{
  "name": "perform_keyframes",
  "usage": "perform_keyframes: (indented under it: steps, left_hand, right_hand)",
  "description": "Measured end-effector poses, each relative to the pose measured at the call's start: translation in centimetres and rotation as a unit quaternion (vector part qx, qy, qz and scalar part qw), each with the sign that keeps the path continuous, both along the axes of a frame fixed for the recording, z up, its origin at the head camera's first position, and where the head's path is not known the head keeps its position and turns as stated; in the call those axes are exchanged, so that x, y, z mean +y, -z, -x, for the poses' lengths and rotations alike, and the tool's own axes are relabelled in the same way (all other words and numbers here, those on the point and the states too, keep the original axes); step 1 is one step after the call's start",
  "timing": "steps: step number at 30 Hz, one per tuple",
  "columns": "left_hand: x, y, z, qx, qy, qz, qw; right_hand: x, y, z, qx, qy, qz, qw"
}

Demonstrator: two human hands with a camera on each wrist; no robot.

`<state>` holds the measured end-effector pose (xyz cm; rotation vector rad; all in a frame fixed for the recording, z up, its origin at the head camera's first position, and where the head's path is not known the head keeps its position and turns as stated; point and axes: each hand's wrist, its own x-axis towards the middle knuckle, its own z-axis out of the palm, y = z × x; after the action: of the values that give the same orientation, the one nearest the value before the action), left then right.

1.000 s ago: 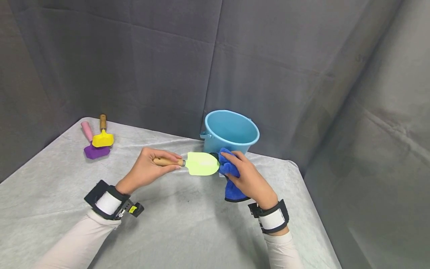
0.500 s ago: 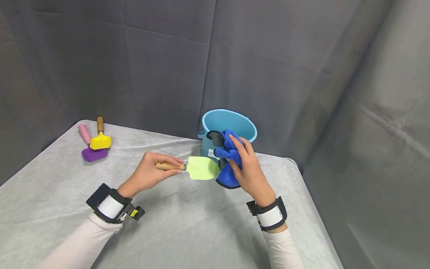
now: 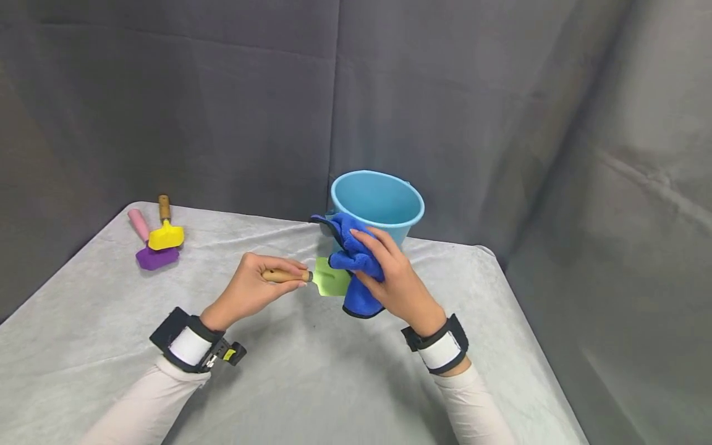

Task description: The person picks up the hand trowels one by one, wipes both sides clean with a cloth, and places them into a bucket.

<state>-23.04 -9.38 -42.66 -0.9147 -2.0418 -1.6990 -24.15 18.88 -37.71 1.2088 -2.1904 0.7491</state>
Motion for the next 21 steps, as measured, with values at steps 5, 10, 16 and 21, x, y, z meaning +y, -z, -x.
perform_keyframes:
  steps: [5,10,16,21]
  left_hand:
    - [-0.3,0.3,0.0,0.025,0.009,0.011,0.9996]
    - [-0.3,0.5,0.0,0.041,0.011,0.028,0.9987]
    - [-0.8,0.6,-0.1,0.03,0.006,0.039,0.9988]
    - [-1.4,0.2,-0.2,0.026,0.004,0.028,0.9993]
  right_hand:
    - [-1.6,1.0,-0.3,0.006,-0.009,-0.038,0.9992]
    - [-2.5,1.6,-0.9,-0.031,0.002,-0.116,0.9927]
    - [-2.8,1.6,-1.3,-0.074,0.03,-0.162,0.9836]
    - [-2.8,1.2,-1.5,-0.089,0.044,-0.165,0.9813]
